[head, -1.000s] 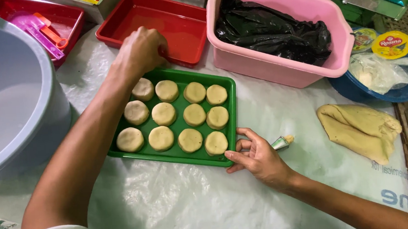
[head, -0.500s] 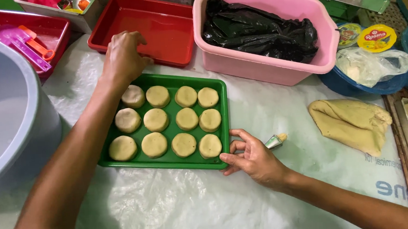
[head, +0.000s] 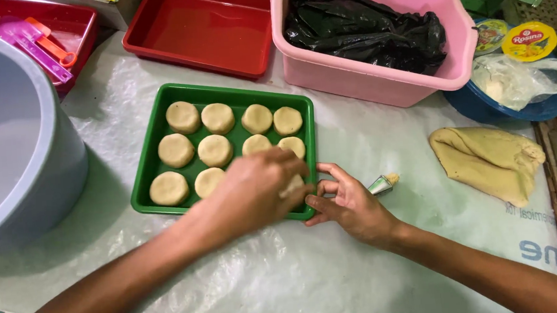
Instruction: Shaping pieces of dough into rings using a piping tip and placing them on baking trays.
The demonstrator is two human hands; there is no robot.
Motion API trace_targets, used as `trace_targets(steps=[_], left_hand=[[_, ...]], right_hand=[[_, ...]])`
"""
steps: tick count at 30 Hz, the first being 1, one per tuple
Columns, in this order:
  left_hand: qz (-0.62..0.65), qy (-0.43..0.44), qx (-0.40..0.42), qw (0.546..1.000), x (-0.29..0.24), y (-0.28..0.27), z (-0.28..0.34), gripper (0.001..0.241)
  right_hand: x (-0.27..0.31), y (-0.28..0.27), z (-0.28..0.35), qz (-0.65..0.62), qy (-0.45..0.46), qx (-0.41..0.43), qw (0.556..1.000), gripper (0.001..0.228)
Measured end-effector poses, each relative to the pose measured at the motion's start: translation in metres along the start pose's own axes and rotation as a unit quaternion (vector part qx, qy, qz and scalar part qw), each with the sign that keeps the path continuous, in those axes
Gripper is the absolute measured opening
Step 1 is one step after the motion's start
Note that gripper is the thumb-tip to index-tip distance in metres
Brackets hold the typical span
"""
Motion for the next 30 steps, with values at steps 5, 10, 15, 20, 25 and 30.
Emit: trace_targets(steps=[5,10,15,20,25,30], left_hand=[[-0.023,0.067,-0.050,0.996,0.002,0.025,0.006,0.022],[-0.094,0.046,-0.085,0.991,0.009,0.032,0.010,0.023],[-0.116,0.006,-0.093,0.989,0.002,0.031,0.013,0.050],[-0.139,-0.008,-0.074,0.987,0.002,0.038,0.013,0.051],[-0.152,-0.020,-0.065,0.986,0.007,0.037,0.012,0.051],[-0.149,-0.018,-0.079,0.985,0.014,0.032,0.014,0.046]], right_hand=[[0.009,-0.003,-0.003,0.024,-0.034,0.114,0.993,0.071],[0.038,-0.007,-0.011,0.078,-0.001,0.212,0.974,0.077],[0.094,-0.011,-0.032,0.495,-0.157,0.025,0.854,0.023],[0.100,0.000,-0.080,0.529,-0.319,-0.012,0.786,0.021],[0.089,0.016,-0.119,0.640,-0.359,0.000,0.680,0.022],[0.090,0.026,-0.130,0.722,-0.320,0.020,0.613,0.032]])
Point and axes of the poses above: each hand's wrist, its own z-axis away from the middle knuckle, its own y-axis out of the palm, x = y × z, the point moved 3 cm from there along -z, towards the middle knuckle, and after that the axes turned 3 degrees about y, right-handed, at the moved point
